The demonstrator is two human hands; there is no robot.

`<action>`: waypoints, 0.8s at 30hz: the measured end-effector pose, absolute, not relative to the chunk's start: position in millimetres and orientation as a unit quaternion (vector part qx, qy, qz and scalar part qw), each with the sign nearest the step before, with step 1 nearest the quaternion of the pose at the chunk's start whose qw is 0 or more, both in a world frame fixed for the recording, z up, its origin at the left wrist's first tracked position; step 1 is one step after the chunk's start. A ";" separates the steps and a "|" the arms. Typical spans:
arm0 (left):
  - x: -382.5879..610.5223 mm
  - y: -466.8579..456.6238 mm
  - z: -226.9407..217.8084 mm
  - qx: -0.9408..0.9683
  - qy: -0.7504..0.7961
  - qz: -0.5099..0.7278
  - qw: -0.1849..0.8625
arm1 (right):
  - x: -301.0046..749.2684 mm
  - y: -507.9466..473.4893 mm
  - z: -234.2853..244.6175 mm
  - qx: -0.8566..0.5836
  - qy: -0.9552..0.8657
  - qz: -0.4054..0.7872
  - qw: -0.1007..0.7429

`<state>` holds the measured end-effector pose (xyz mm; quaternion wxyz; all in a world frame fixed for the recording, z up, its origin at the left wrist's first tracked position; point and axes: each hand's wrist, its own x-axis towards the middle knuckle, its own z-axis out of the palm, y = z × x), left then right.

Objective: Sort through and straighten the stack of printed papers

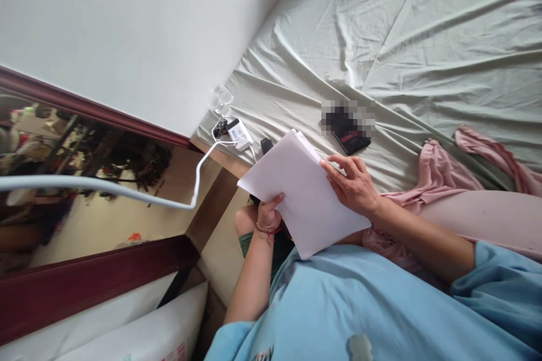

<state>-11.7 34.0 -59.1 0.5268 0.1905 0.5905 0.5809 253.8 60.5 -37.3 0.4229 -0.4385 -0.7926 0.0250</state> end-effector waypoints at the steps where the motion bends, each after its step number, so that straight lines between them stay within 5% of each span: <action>1: -11.6 34.2 -59.4 0.188 0.591 0.581 0.527 | 253.7 60.4 -37.7 -0.441 -0.793 0.022 0.420; 14: -13.0 32.3 -60.8 0.183 0.574 0.589 0.540 | 252.7 58.5 -37.5 -0.459 -0.791 -0.016 0.403; 24: -15.9 33.1 -64.8 0.194 0.577 0.584 0.537 | 252.9 65.0 -42.2 -0.457 -0.739 0.170 0.465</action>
